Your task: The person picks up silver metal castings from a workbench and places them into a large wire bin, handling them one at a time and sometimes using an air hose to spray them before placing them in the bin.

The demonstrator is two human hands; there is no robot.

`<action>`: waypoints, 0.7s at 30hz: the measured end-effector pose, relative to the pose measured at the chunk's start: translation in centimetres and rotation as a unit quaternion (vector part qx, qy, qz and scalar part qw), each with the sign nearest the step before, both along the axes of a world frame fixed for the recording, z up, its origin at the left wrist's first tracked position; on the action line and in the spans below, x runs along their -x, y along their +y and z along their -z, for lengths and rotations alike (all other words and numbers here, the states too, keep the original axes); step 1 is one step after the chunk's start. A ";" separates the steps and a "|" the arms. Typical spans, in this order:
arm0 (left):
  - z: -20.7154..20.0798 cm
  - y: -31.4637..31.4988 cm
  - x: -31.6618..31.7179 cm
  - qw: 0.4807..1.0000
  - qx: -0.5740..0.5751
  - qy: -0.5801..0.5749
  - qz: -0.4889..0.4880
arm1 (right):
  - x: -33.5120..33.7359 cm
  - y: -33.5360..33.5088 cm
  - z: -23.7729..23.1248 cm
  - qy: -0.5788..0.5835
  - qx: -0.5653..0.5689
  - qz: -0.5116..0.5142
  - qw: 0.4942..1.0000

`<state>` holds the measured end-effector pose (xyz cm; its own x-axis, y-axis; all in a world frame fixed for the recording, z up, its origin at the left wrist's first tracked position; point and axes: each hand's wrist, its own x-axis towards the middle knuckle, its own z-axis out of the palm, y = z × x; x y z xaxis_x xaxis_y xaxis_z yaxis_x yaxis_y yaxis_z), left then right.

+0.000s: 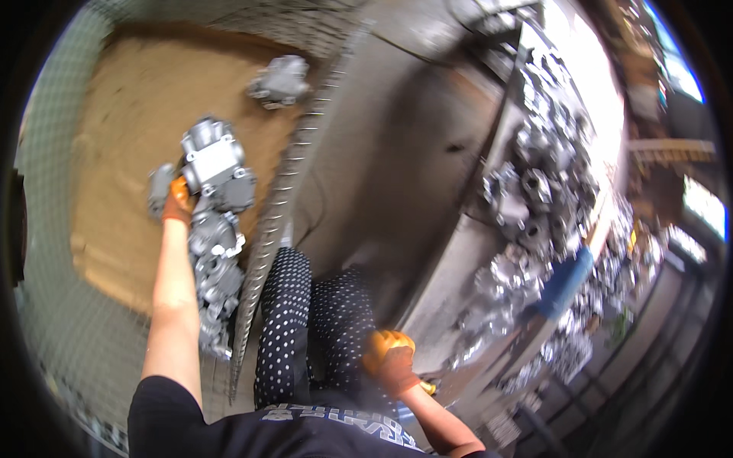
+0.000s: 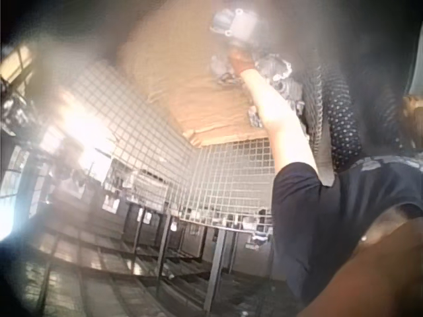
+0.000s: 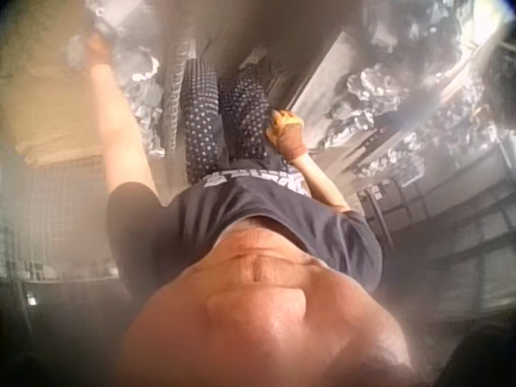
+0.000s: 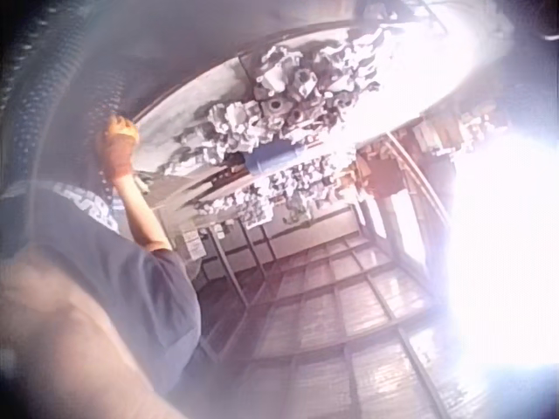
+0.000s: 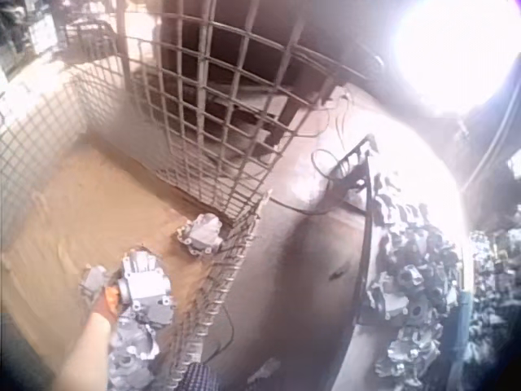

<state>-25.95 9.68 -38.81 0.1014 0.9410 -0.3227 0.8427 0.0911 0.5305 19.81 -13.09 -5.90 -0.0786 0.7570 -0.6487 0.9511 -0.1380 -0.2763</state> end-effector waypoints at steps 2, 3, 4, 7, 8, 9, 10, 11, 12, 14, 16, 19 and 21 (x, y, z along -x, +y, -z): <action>4.7 1.2 -0.4 0.984 -0.039 -0.169 0.026 | -0.7 -2.2 0.1 -0.009 -0.013 0.025 1.000; 6.9 2.8 -0.6 0.984 -0.110 -0.095 0.101 | -0.9 -3.0 0.1 -0.035 0.060 0.043 0.997; 8.9 4.0 -1.0 0.973 -0.098 -0.177 0.108 | -1.3 -3.7 0.4 -0.053 0.079 0.066 0.993; 14.2 7.6 -3.6 0.873 0.198 -0.426 -0.131 | -1.6 -5.3 1.3 -0.059 0.120 0.128 0.983; 14.8 8.9 -4.0 0.852 0.239 -0.418 -0.206 | -1.6 -5.5 1.5 -0.051 0.101 0.137 0.984; 15.2 10.5 -4.6 0.862 0.240 -0.392 -0.214 | -1.7 -5.5 1.8 -0.042 0.082 0.147 0.985; 15.1 10.9 -4.7 0.911 0.207 -0.314 -0.170 | -1.8 -5.6 1.9 -0.042 0.093 0.157 0.982; 14.7 12.9 -4.7 0.980 0.168 -0.088 -0.068 | -2.2 -5.4 2.1 -0.016 0.111 0.179 0.977; 13.7 13.5 -4.7 0.983 0.098 -0.112 -0.112 | -2.5 -5.5 2.1 -0.004 0.072 0.204 0.976; 10.7 14.3 -3.9 0.987 -0.016 -0.045 -0.156 | -3.6 -5.9 2.0 0.003 0.108 0.234 0.966; 6.1 16.6 -3.1 0.965 -0.100 -0.088 -0.225 | -5.0 -6.7 2.6 0.024 0.056 0.290 0.955; -2.7 16.4 -4.2 0.943 -0.253 -0.013 -0.217 | -7.8 -9.3 3.9 0.020 0.015 0.376 0.926; -8.3 13.7 -8.5 0.891 -0.444 0.005 -0.091 | -10.4 -11.8 4.8 0.021 -0.002 0.495 0.869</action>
